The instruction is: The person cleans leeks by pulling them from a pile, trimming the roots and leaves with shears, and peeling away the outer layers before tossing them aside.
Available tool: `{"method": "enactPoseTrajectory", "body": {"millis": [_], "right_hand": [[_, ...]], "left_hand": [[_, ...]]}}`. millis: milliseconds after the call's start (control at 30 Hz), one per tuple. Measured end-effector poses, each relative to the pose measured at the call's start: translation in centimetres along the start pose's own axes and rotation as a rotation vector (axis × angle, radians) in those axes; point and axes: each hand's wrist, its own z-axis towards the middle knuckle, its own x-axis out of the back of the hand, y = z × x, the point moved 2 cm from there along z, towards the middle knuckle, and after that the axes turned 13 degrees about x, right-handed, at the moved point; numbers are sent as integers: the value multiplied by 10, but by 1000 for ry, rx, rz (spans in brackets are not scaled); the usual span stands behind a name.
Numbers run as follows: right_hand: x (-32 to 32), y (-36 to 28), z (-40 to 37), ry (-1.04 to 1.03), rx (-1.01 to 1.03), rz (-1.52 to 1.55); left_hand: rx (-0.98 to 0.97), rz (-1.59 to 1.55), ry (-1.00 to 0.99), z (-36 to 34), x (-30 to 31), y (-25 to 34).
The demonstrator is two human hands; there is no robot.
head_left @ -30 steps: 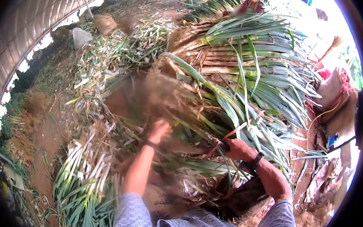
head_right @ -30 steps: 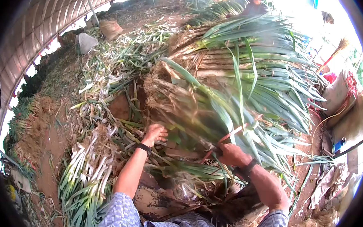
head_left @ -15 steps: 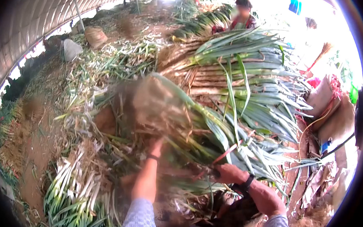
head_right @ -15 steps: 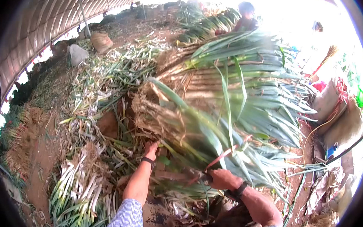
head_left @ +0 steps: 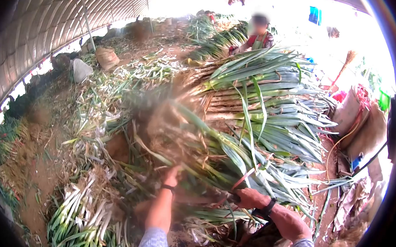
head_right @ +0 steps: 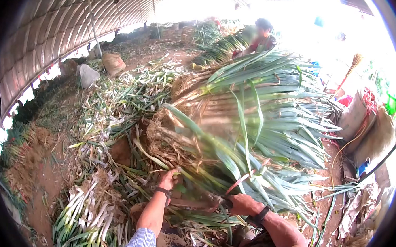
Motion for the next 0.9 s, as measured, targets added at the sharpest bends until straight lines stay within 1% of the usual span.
{"method": "enactPoseTrajectory", "body": {"millis": [67, 100, 200, 233, 333, 367, 400, 433, 533, 567, 667, 700, 733, 767, 800, 867, 900], "right_hand": [[7, -6, -5, 21, 28, -11], [10, -8, -8, 32, 40, -18], [12, -10, -14, 102, 60, -10], [11, -8, -14, 87, 53, -27], [8, -6, -17, 46, 25, -49], [11, -10, -20, 38, 11, -41], [13, -11, -23, 32, -5, -34], [12, -10, -24, 40, 6, -30], [6, -8, -28, 48, 20, -26], [6, -10, -29, 45, 12, -28], [0, -1, -29, 73, 41, -29], [-3, 4, -28, 88, 60, -29], [-3, 4, -28, 105, 32, -23], [-2, 2, -29, 123, 5, -16], [-1, 1, -29, 141, -23, -9], [2, -4, -28, 50, -27, -36], [2, -6, -27, 4, -29, -50]], "left_hand": [[12, 38, 29, -5, -2, -5], [-17, 83, -19, -9, -2, -7], [11, 0, -117, -25, -7, -15], [-69, -35, -193, -33, -7, -18], [3, -116, -266, -45, -9, -27], [5, -176, -420, -50, -7, -31], [37, -185, -379, -50, -8, -32], [72, -194, -337, -64, -15, -32], [135, -238, -194, -132, -43, -30], [110, -256, -206, -139, -45, -34], [108, -196, -335, -119, -29, -59], [184, -139, -339, -108, -25, -66], [261, -82, -342, -96, -21, -75], [200, -2, -320, -90, -25, -83], [179, 5, -364, -89, -27, -95], [70, 46, -336, -102, -39, -107], [79, 12, -341, -105, -41, -108]]}}
